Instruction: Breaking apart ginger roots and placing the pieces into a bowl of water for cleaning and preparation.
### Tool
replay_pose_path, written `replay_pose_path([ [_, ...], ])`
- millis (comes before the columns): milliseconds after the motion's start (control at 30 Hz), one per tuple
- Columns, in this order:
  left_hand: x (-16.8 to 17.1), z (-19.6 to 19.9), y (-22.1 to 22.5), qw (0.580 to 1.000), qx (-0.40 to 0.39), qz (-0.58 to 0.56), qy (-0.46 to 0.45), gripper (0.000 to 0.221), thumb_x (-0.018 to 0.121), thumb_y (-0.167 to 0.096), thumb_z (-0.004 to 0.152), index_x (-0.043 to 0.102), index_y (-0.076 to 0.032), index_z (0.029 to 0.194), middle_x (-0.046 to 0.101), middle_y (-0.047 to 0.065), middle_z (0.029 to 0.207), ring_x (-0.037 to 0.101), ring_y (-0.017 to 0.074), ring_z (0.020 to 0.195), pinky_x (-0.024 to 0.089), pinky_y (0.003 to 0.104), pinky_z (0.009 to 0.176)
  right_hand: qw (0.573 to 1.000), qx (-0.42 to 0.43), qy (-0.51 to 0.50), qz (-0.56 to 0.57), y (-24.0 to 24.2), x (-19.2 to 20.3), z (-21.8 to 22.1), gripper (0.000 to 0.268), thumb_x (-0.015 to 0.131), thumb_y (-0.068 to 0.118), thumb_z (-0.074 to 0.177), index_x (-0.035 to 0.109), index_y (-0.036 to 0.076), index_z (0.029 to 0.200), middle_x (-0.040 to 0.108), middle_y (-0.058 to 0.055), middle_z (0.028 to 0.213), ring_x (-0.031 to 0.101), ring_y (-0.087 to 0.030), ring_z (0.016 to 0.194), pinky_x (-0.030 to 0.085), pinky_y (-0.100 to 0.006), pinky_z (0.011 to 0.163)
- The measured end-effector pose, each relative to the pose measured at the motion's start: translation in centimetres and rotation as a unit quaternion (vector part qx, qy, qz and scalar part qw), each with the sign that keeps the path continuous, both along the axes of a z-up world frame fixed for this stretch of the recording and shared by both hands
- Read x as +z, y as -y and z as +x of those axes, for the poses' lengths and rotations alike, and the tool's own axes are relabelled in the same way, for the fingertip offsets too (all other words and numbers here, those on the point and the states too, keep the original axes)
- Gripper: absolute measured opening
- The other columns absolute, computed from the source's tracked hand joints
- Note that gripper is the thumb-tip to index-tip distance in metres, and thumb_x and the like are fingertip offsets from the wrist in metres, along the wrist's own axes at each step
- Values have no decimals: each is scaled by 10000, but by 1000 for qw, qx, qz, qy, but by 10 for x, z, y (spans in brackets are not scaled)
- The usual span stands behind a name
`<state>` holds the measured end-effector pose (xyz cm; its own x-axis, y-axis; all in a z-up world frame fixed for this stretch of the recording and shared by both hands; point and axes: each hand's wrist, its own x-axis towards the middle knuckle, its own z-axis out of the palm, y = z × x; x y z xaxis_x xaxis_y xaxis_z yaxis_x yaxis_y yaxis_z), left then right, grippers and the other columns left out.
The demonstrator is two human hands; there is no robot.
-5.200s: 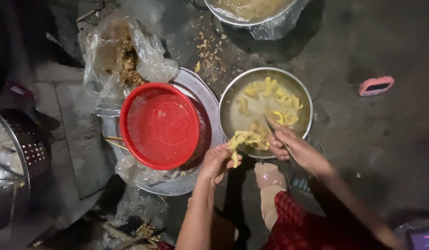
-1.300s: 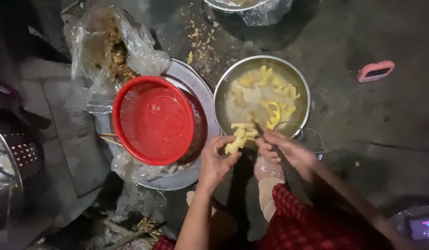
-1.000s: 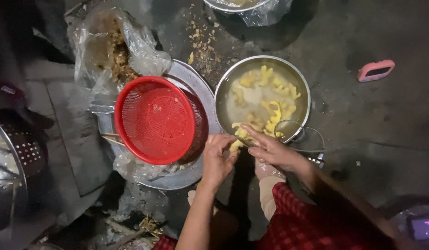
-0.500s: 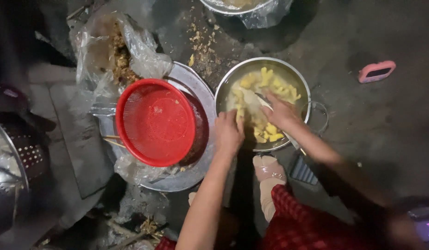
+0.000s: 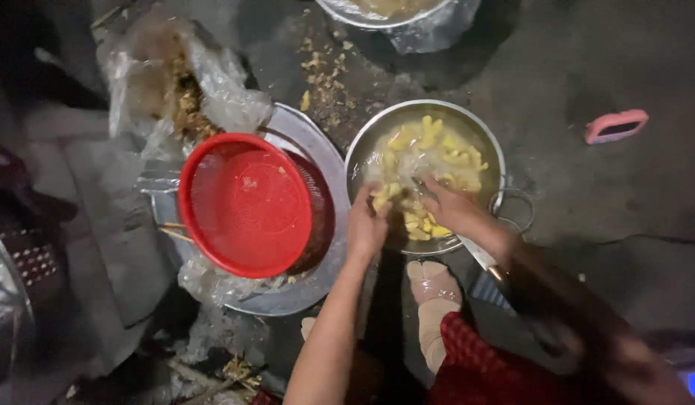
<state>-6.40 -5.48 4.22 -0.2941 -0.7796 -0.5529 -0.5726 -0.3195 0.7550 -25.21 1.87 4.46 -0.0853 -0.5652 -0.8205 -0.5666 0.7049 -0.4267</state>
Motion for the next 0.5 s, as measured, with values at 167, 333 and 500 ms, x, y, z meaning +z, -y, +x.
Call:
replay_pose_path([
  [167, 15, 16, -12, 946, 148, 175, -229, 299, 553, -57, 1006, 589, 19, 1293, 709, 91, 951, 679, 146, 738, 579, 250, 627, 971, -142, 183, -62, -14, 40, 8, 639, 479, 444, 989, 285, 349, 1590, 446, -75, 1385, 413, -282, 1248, 311, -393, 1051],
  [333, 9, 30, -19, 898, 161, 269, -308, 497, 494, 39, 959, 472, 51, 1455, 635, 131, 1168, 696, 174, 842, 635, 272, 698, 813, -293, 477, -163, -52, -19, 34, 877, 594, 461, 942, 85, 262, 1628, 446, -12, 607, 414, -93, 427, 338, -184, 330],
  [500, 26, 33, -15, 913, 106, 223, -324, 699, 576, 121, 907, 367, 15, 1565, 657, 76, 808, 611, 106, 628, 520, 190, 572, 783, -294, 527, -151, -55, -13, 69, 691, 623, 158, 975, 256, 162, 1562, 452, 13, 697, 455, -61, 445, 349, -188, 313],
])
